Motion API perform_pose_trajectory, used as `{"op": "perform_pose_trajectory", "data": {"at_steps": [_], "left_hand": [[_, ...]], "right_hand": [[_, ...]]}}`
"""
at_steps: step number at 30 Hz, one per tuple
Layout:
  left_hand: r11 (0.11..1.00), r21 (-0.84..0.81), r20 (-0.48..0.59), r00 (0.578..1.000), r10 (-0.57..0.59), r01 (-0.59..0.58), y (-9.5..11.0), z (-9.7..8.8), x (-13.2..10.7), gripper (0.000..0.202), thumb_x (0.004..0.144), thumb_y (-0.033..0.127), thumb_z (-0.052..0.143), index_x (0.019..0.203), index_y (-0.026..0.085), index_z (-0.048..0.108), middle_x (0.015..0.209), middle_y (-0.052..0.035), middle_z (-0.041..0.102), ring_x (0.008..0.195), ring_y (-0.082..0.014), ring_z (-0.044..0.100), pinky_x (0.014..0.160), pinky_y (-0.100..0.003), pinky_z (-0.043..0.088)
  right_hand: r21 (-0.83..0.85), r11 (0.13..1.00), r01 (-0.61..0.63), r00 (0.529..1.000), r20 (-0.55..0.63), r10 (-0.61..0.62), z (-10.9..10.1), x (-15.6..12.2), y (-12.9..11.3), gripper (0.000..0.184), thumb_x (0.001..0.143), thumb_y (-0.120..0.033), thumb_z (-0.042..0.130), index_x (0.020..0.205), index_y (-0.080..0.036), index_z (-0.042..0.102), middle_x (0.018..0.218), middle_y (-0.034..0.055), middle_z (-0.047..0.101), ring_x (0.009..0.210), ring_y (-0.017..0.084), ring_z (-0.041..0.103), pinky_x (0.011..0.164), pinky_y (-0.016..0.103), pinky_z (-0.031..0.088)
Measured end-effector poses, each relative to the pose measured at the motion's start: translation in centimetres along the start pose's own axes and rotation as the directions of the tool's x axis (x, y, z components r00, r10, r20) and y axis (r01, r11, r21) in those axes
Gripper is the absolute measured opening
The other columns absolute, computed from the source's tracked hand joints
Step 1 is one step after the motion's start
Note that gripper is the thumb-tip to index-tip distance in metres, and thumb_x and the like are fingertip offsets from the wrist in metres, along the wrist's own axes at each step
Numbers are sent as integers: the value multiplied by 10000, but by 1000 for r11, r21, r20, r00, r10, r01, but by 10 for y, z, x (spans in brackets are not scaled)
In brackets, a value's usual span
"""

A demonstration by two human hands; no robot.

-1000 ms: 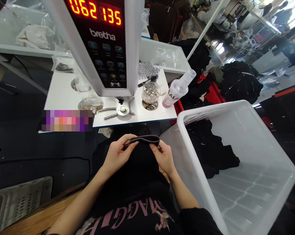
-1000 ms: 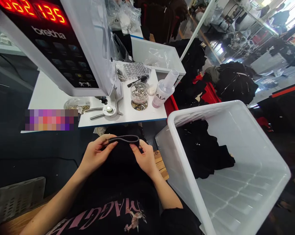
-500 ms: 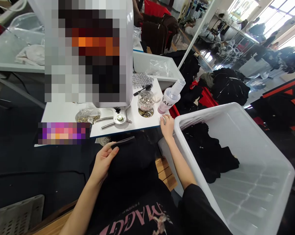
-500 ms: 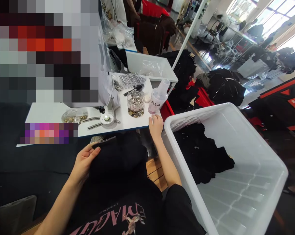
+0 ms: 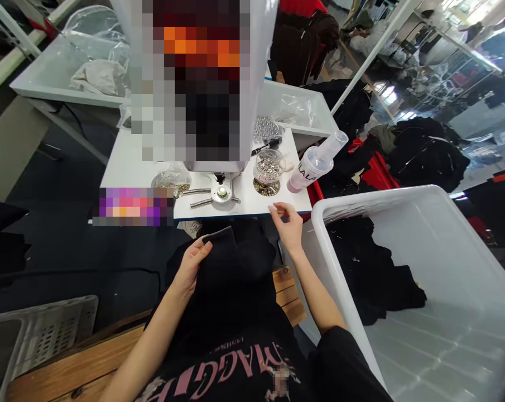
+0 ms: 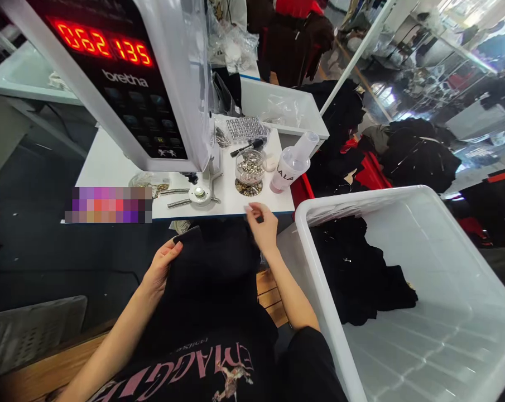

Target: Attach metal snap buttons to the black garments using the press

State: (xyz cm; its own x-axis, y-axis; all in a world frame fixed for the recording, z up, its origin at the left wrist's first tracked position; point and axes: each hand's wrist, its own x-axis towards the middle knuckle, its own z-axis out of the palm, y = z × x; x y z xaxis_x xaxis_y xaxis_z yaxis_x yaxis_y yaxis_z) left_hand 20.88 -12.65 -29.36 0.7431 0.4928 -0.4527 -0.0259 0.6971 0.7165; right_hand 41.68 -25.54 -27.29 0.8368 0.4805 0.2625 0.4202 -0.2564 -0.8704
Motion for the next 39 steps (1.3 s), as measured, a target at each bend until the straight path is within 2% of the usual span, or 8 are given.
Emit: {"op": "perform_pose_trajectory", "data": {"at_steps": [4, 7, 11, 18, 26, 32, 37, 39], "left_hand": [[1000, -21, -13, 1000, 18, -18, -4, 2, -1, 416, 654, 372, 778, 965, 167, 595, 847, -68, 717, 800, -246, 690, 678, -312, 558], [998, -48, -20, 999, 38, -38, -7, 5, -3, 393, 654, 350, 777, 953, 169, 598, 842, -60, 717, 830, -244, 689, 715, -317, 559], [997, -69, -21, 1000, 21, -22, -6, 6, -5, 382, 638, 327, 790, 928, 158, 608, 809, -62, 715, 837, -249, 690, 720, -310, 562], [997, -70, 6, 1000, 17, -17, -3, 6, -5, 367, 663, 322, 779, 947, 157, 617, 839, -68, 718, 835, -239, 692, 756, -319, 561], [996, -88, 19, 1000, 0, 2, -9, -5, 1, 378, 661, 308, 784, 973, 159, 632, 850, -67, 720, 844, -250, 691, 778, -329, 556], [995, -102, 30, 999, -15, 18, -8, -4, 1, 373, 656, 289, 789, 966, 156, 630, 855, -72, 721, 841, -255, 692, 755, -328, 563], [994, -110, 33, 999, -4, 7, -6, -4, 1, 352, 665, 290, 782, 952, 150, 635, 850, -77, 721, 868, -261, 688, 777, -329, 560], [994, -110, 37, 999, -4, 8, -6, -4, 1, 340, 666, 290, 781, 941, 151, 638, 841, -74, 721, 871, -263, 688, 787, -334, 558]], "right_hand": [[85, 969, 232, 931, 268, -246, -3, -30, -61, 158, 860, -300, 567, 935, -215, 677, 893, 42, 676, 829, 149, 626, 792, 292, 516], [127, 934, 335, 880, 312, -358, -5, -35, -79, 163, 881, -246, 543, 956, -226, 686, 917, 46, 679, 870, 151, 634, 817, 300, 523], [152, 902, 403, 840, 330, -431, -4, -32, -81, 166, 885, -215, 541, 972, -219, 681, 916, 50, 683, 864, 147, 639, 814, 301, 532], [145, 881, 450, 812, 343, -472, -2, -30, -80, 164, 891, -198, 533, 968, -208, 678, 915, 55, 684, 875, 146, 641, 825, 291, 535], [161, 830, 534, 755, 352, -554, -6, -31, -77, 158, 870, -127, 549, 960, -173, 670, 910, 73, 682, 865, 144, 641, 790, 283, 543], [161, 842, 515, 793, 282, -540, -2, -30, -77, 152, 868, -134, 556, 963, -189, 661, 890, 58, 679, 846, 142, 644, 789, 285, 552], [194, 844, 500, 767, 354, -535, -3, -33, -78, 148, 874, -141, 547, 957, -184, 663, 894, 62, 681, 851, 142, 645, 791, 285, 553], [191, 852, 488, 778, 347, -524, -3, -34, -78, 146, 875, -146, 547, 955, -188, 662, 892, 59, 681, 848, 140, 646, 790, 284, 553]]}}
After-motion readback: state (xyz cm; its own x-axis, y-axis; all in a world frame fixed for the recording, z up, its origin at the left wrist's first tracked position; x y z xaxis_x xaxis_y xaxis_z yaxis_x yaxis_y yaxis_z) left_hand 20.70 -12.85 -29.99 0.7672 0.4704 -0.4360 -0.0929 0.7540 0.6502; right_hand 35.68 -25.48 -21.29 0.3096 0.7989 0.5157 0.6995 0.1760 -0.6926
